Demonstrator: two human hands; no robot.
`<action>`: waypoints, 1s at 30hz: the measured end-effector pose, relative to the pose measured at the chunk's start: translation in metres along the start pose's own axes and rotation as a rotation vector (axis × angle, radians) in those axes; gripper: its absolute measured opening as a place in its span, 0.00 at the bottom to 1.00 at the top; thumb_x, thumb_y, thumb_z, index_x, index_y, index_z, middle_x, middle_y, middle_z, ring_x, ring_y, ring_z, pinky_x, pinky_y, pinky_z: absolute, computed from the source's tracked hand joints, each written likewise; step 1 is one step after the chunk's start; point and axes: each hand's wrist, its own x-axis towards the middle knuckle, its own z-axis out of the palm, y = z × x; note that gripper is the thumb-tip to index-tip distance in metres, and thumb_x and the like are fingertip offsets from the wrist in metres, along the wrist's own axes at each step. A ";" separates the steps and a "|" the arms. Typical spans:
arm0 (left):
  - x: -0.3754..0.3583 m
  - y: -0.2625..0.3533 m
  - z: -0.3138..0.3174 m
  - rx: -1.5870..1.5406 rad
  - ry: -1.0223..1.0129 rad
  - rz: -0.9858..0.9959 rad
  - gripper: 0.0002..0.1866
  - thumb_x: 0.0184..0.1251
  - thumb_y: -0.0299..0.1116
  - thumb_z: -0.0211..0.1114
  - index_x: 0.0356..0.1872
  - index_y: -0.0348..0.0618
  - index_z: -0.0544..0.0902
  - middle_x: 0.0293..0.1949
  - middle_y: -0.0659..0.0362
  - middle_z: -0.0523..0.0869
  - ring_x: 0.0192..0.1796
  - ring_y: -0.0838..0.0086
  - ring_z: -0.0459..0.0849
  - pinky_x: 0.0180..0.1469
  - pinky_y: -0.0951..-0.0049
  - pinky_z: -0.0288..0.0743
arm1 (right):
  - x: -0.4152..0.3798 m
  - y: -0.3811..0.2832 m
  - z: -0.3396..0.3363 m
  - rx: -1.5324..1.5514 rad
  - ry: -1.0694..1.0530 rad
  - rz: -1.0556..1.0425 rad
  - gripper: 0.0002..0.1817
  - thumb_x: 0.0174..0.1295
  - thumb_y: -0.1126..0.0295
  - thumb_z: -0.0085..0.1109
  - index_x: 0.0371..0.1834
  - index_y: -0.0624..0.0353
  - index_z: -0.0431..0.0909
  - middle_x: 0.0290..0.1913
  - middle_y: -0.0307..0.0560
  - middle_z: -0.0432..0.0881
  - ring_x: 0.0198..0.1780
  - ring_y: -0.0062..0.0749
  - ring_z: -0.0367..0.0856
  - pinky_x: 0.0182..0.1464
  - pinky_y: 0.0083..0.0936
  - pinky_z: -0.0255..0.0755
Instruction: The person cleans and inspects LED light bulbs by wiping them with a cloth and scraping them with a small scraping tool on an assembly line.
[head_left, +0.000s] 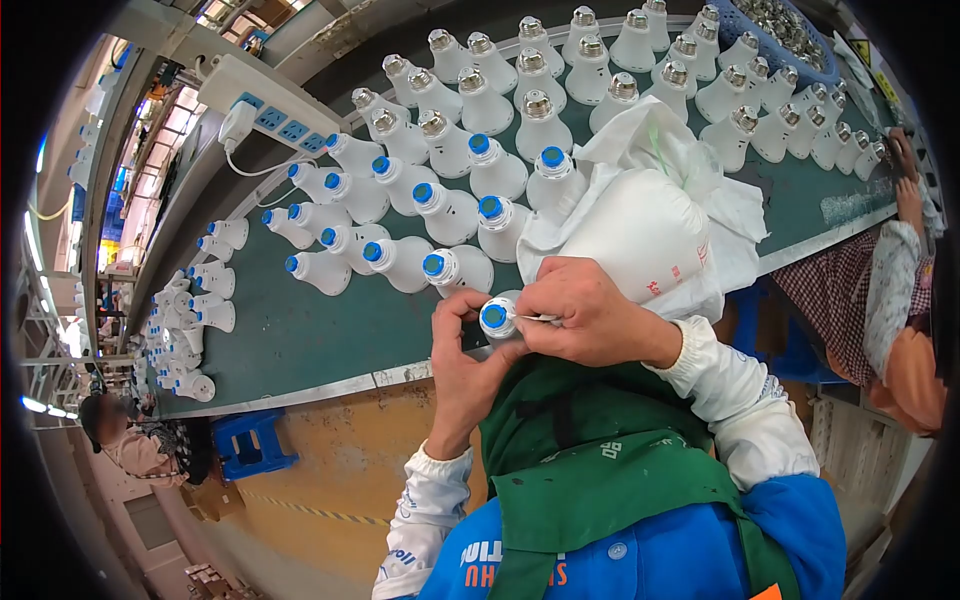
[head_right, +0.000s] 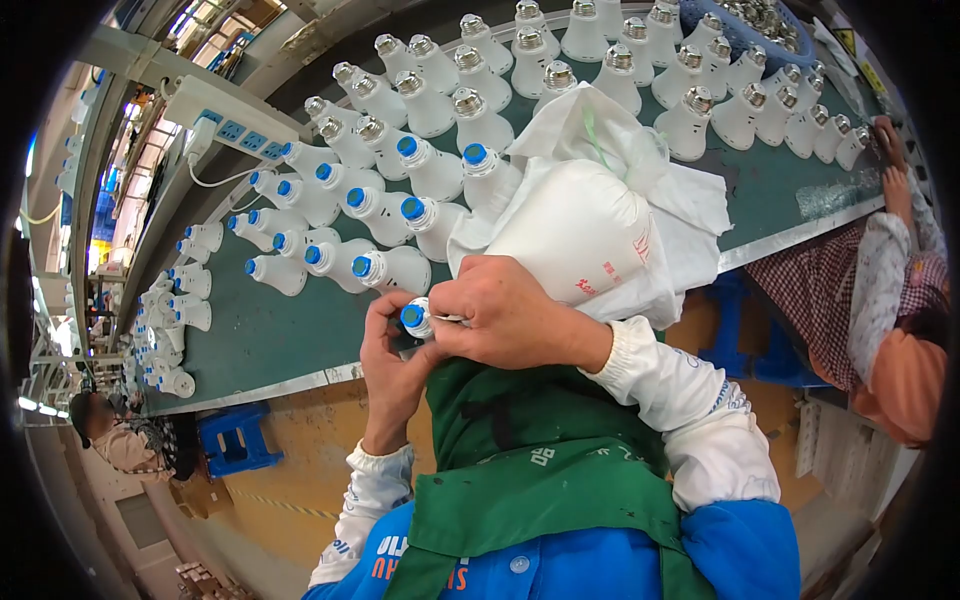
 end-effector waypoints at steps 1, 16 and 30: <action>0.001 -0.003 0.000 0.002 0.009 -0.015 0.28 0.45 0.25 0.72 0.52 0.40 0.76 0.51 0.56 0.74 0.54 0.66 0.71 0.57 0.69 0.65 | 0.000 0.000 0.000 0.006 0.007 -0.008 0.06 0.46 0.70 0.61 0.18 0.57 0.75 0.16 0.45 0.72 0.22 0.42 0.70 0.27 0.35 0.65; 0.006 0.000 -0.003 0.088 -0.028 0.173 0.27 0.45 0.27 0.73 0.51 0.40 0.76 0.50 0.57 0.74 0.50 0.67 0.71 0.55 0.70 0.66 | 0.001 -0.002 -0.002 0.017 -0.002 -0.021 0.05 0.46 0.73 0.61 0.19 0.59 0.74 0.15 0.43 0.71 0.20 0.40 0.68 0.28 0.31 0.65; 0.004 0.000 0.000 0.007 -0.019 0.085 0.27 0.47 0.24 0.71 0.53 0.41 0.77 0.54 0.53 0.75 0.59 0.63 0.72 0.60 0.67 0.66 | 0.000 -0.001 -0.001 0.002 0.004 -0.009 0.07 0.47 0.70 0.61 0.18 0.58 0.74 0.16 0.46 0.73 0.22 0.43 0.70 0.27 0.35 0.65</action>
